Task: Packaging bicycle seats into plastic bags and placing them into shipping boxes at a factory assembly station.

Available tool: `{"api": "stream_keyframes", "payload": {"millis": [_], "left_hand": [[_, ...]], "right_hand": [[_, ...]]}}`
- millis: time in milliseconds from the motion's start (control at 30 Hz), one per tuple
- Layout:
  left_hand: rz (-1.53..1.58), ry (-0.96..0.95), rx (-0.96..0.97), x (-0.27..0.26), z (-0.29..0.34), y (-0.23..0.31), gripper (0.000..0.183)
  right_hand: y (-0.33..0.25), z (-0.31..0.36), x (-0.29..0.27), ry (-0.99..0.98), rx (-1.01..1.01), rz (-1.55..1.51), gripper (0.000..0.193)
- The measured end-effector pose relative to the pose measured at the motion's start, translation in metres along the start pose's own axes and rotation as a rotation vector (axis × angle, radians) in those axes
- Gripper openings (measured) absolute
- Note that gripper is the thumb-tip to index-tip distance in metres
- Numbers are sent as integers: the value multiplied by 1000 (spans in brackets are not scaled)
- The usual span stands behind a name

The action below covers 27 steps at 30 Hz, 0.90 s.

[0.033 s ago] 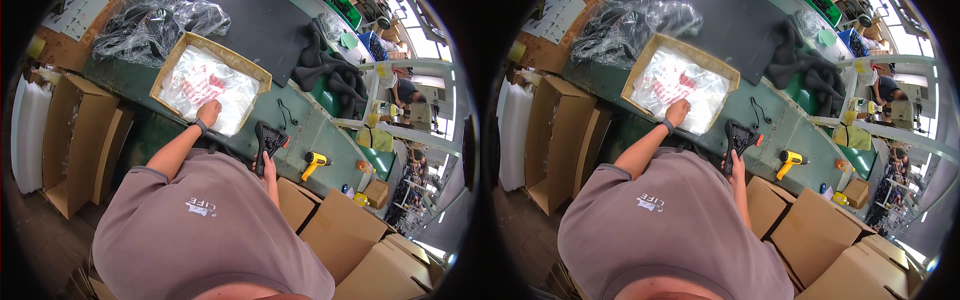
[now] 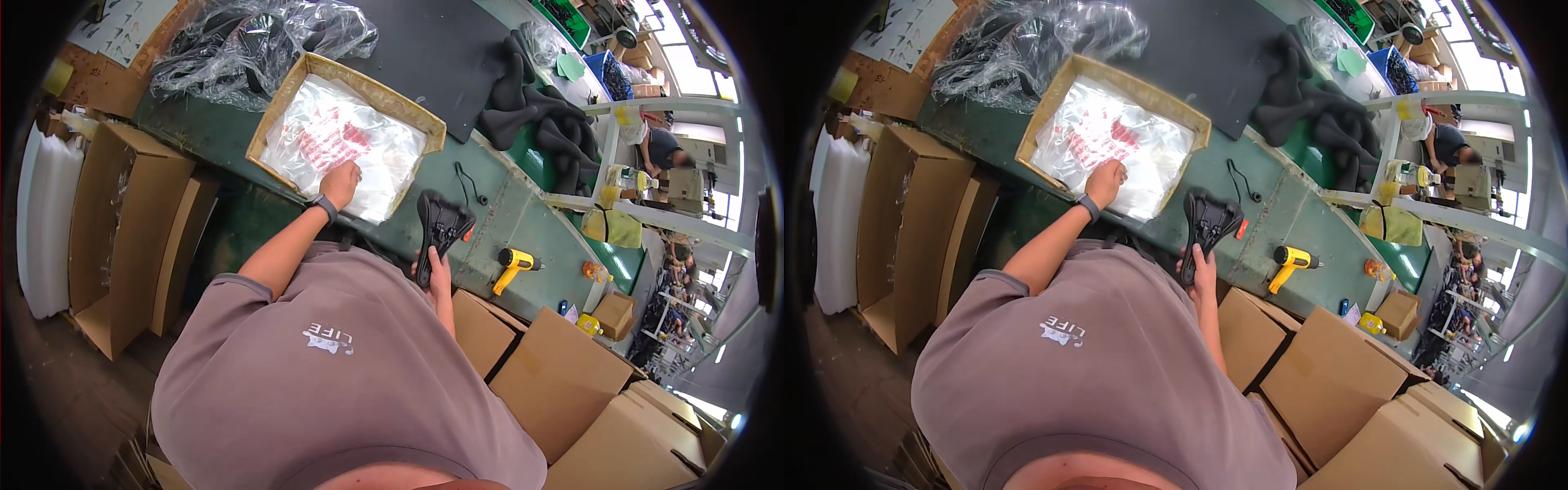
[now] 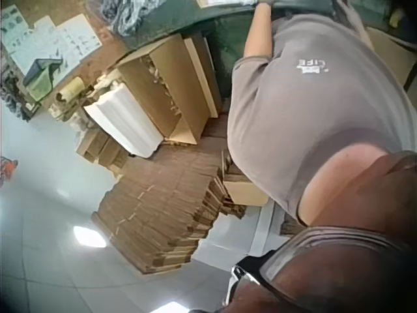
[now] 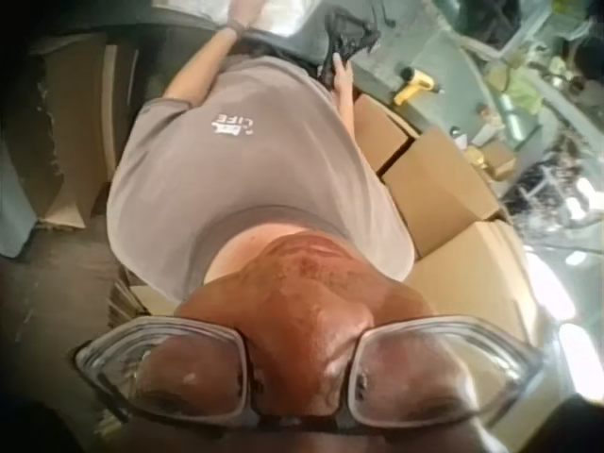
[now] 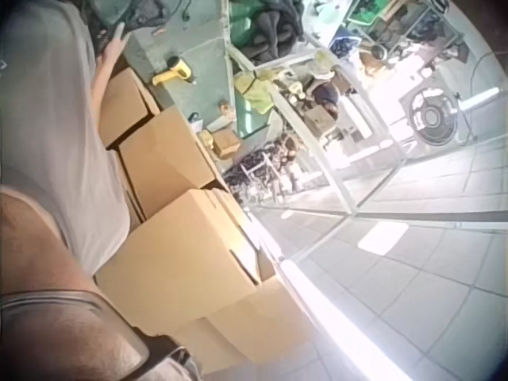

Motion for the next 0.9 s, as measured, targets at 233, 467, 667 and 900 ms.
{"api": "stream_keyframes", "payload": {"millis": [233,467,667,900], "left_hand": [[265,53,-91,-57,-27,-31,31],[122,-105,289,-108,-32,96,27],[267,-607,430,-173,72,209,29],[1037,-510,-324,-195,66,170,43]], "right_hand": [[-108,25,175,-106,-584,331,66],[-85,-10,237,-17,-831,1332,84],[-101,-19,254,-54,-182,437,101],[-206,20,310,-63,-538,496,27]]}}
Point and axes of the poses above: each hand's wrist, its own z-axis away from the middle knuckle, its own x-axis out of the palm, y = z × x, the point moved 8 cm from there along -z, towards the middle knuckle, and after that the axes turned 14 degrees about z, right-handed, at the moved point
